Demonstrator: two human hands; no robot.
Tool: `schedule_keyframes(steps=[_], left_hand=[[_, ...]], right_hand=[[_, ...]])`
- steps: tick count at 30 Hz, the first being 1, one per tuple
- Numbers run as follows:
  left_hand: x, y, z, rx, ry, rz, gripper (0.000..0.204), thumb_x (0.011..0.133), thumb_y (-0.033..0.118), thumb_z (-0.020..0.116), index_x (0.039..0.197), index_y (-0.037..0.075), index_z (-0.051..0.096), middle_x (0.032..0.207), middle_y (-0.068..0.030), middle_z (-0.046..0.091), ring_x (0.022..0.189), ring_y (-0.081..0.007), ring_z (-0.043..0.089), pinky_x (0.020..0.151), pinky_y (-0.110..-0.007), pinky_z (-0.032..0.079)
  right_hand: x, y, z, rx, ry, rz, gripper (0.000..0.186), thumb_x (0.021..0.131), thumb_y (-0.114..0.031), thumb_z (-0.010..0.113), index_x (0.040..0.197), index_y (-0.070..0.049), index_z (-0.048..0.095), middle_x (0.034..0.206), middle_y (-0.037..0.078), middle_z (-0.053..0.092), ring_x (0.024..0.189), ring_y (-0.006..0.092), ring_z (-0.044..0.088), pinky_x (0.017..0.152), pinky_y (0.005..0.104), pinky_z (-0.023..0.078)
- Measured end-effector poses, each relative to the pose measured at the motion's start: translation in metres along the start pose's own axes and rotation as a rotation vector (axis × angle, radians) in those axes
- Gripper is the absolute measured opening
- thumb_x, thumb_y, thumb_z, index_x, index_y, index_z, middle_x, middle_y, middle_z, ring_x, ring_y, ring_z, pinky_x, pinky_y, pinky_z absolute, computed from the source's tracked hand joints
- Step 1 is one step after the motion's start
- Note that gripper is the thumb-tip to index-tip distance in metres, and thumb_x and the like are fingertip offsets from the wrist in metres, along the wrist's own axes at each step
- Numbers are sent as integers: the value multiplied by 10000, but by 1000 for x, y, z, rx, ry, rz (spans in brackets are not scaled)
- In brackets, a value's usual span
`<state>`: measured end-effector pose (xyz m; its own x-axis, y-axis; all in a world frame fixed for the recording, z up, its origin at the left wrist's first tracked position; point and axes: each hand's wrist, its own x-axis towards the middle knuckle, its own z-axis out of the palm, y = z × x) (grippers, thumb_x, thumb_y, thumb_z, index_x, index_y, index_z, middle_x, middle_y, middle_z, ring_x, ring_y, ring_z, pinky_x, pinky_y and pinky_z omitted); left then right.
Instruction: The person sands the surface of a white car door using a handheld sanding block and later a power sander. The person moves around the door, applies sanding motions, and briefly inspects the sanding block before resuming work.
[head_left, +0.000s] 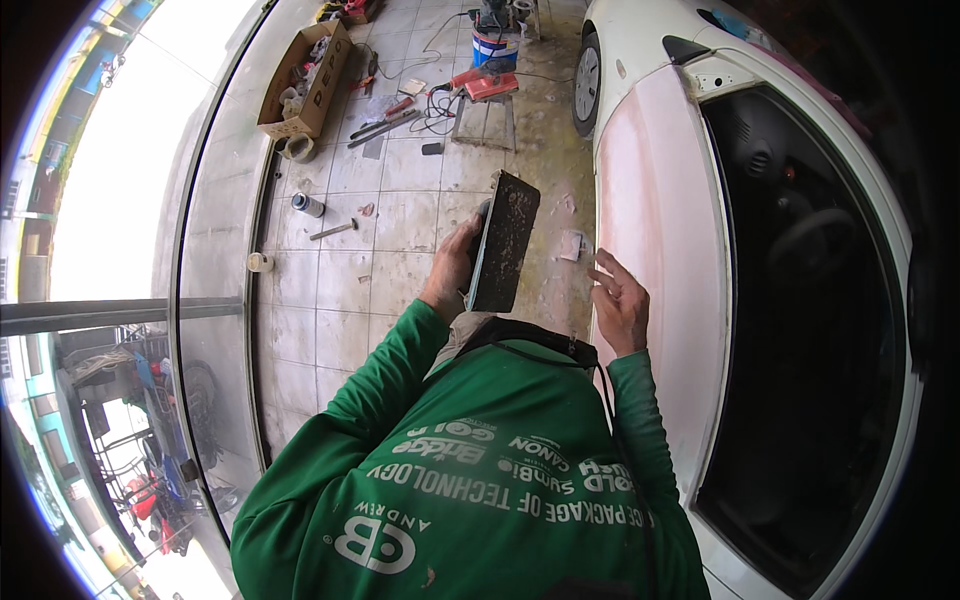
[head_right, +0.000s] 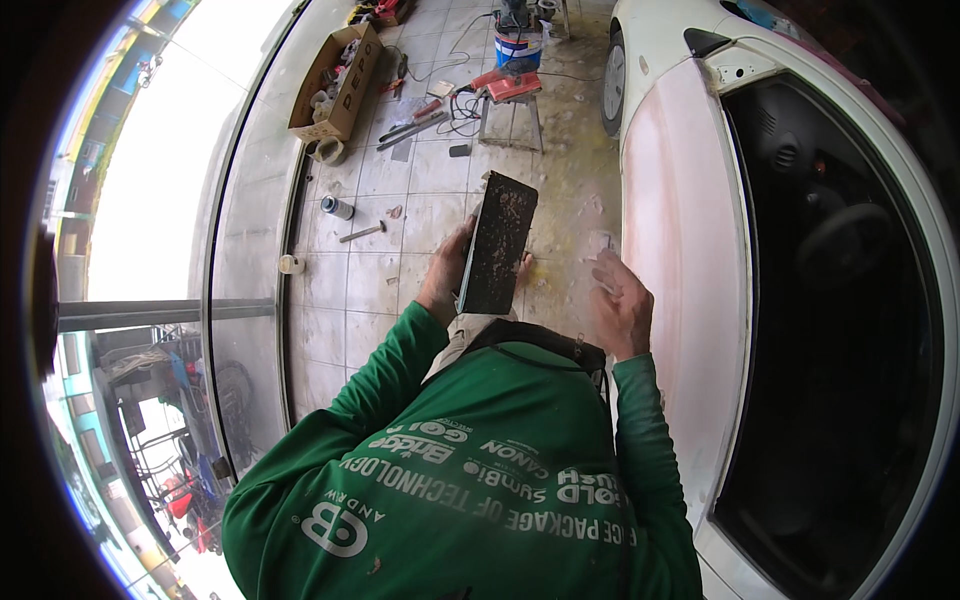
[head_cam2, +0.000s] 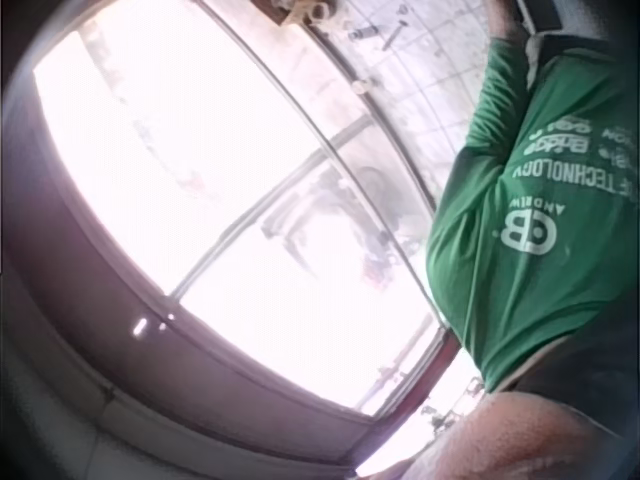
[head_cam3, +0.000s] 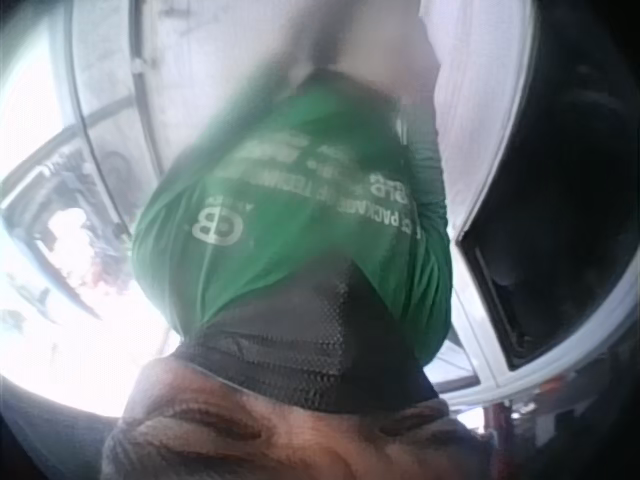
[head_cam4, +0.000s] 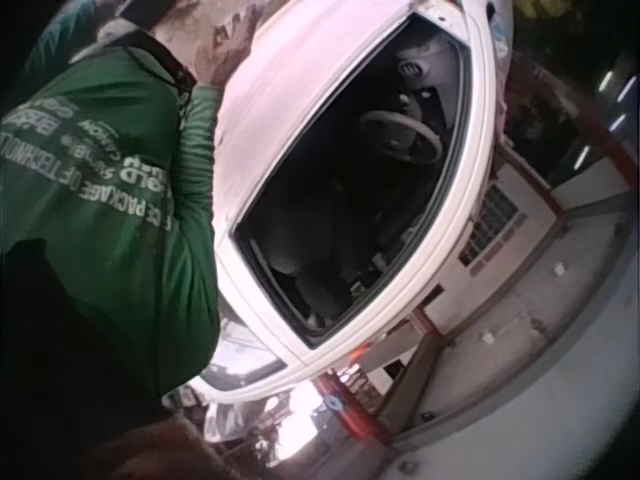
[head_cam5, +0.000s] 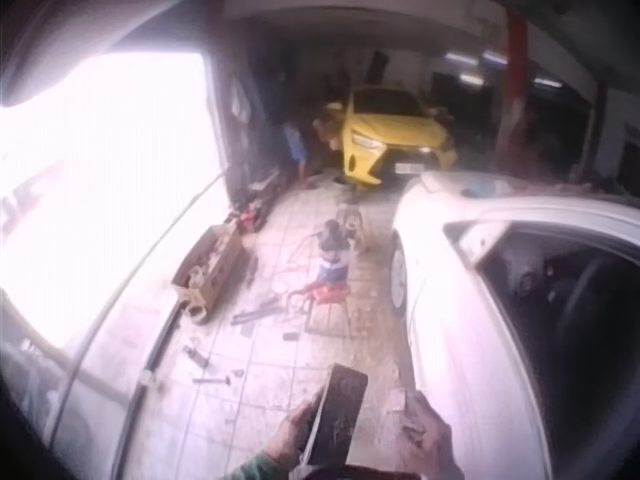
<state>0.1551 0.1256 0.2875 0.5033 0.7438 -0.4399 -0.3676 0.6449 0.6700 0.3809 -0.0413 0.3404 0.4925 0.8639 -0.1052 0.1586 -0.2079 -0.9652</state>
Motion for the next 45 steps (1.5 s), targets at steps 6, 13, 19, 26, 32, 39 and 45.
schedule_keyframes(steps=[6, 13, 19, 26, 32, 39, 45], left_hand=[[1, 1, -171, 1322, 661, 556, 446, 970, 407, 659, 1173, 10, 658, 1043, -247, 723, 976, -428, 695, 821, -463, 544], [-82, -38, -257, 1310, 955, 310, 515, 963, 436, 657, 1220, -10, 637, 1013, -191, 727, 917, -378, 693, 849, -454, 542], [-65, -59, -272, 1073, 1007, 242, 473, 1021, 433, 587, 1129, -23, 650, 831, -129, 649, 791, -247, 669, 668, -402, 516], [66, -113, -108, 905, 418, -52, 515, 995, 447, 591, 1226, -12, 614, 1097, -245, 686, 1011, -371, 670, 886, -439, 510], [223, -178, 46, 710, 113, -92, 501, 990, 405, 617, 1287, 4, 568, 1041, -204, 685, 835, -279, 684, 772, -403, 536], [410, -186, 149, 125, 189, -180, 503, 1023, 408, 590, 1362, 42, 529, 989, -50, 610, 773, -120, 527, 605, -287, 454], [425, -225, 208, 270, 190, -158, 475, 1027, 374, 595, 1363, 41, 549, 1107, -118, 664, 1007, -205, 616, 919, -326, 486]], right_hand=[[-66, 63, -63, -109, 10, 247, 240, 997, -176, 637, 882, 30, 681, 861, 106, 737, 722, 158, 697, 720, 301, 572], [-85, 49, -142, -235, 250, 121, 300, 956, -204, 751, 1161, 0, 671, 1161, 145, 716, 1052, 216, 698, 920, 343, 563], [-16, -19, -192, -476, 375, -38, 424, 998, -209, 688, 1385, -57, 608, 1320, 101, 675, 1171, 223, 656, 1000, 376, 538], [159, -45, -234, -555, 289, -5, 532, 1012, -257, 651, 1505, -137, 491, 1545, 134, 476, 1416, 305, 475, 1132, 456, 452], [356, -3, -243, -876, 217, 313, 1014, 933, -786, 446, 1576, -11, 331, 1599, 234, 378, 1461, 358, 404, 1213, 423, 296], [431, 49, -202, -902, 178, 367, 786, 1021, -620, 469, 1475, 22, 464, 1430, 298, 524, 1305, 445, 524, 1084, 456, 417], [408, 42, -213, -796, 339, 547, 764, 1039, -516, 521, 1539, 38, 356, 1514, 292, 426, 1378, 381, 457, 1133, 439, 371]])
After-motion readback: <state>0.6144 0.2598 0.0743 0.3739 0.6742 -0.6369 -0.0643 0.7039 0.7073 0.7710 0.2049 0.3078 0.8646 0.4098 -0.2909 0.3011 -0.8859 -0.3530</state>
